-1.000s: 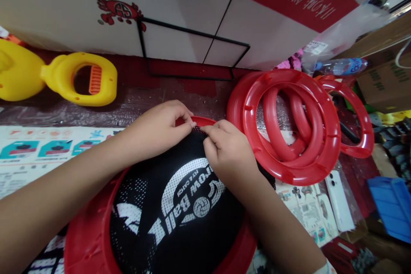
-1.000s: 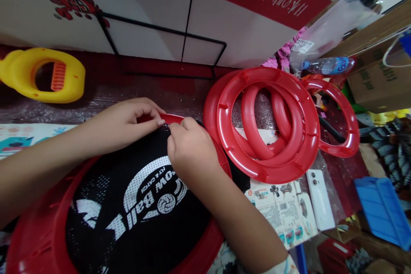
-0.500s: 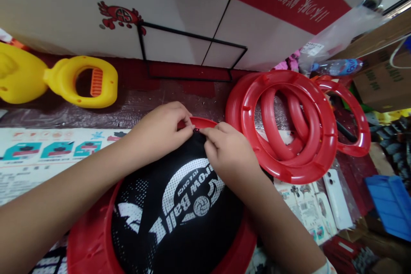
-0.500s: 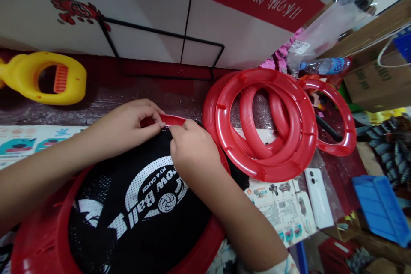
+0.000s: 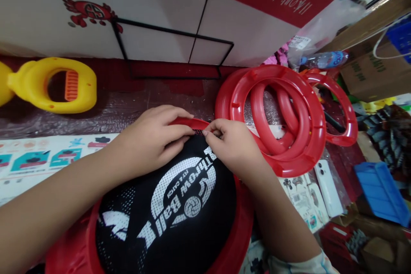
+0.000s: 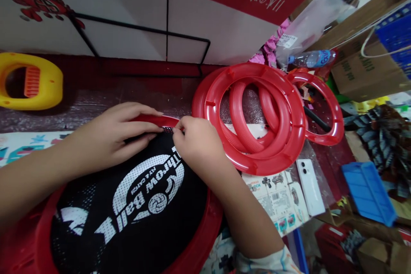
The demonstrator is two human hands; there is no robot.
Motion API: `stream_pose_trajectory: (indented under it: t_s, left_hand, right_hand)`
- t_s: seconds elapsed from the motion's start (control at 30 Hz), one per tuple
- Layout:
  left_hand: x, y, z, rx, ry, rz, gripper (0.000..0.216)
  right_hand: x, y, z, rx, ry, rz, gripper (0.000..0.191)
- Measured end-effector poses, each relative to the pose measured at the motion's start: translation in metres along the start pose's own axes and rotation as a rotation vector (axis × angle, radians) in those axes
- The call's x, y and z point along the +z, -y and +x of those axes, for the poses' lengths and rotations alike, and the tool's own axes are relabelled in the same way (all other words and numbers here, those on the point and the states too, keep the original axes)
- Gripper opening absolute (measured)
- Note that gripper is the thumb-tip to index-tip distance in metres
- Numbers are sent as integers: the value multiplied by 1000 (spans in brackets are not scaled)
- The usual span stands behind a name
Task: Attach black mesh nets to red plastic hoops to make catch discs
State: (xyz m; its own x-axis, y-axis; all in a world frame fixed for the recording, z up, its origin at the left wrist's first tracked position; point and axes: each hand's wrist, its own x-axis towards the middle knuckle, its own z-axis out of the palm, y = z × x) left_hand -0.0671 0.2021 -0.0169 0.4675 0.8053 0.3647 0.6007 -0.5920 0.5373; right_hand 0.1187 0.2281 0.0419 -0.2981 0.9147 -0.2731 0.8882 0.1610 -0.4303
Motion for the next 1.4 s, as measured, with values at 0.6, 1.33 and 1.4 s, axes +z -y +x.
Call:
stream_pose_trajectory:
  t_s: [0.6,1.33,1.4]
  left_hand:
    - [8,3,-5,26,95,136,31]
    - [8,-1,-5,71,132,178,34]
    - [9,0,-6,107,148,185,36]
  right_hand:
    - [-2,7,-2,8,36,-193,18]
    - [-14,-14,-14,44,39,69,11]
    - [-13,-18,-16,66,28,88,13]
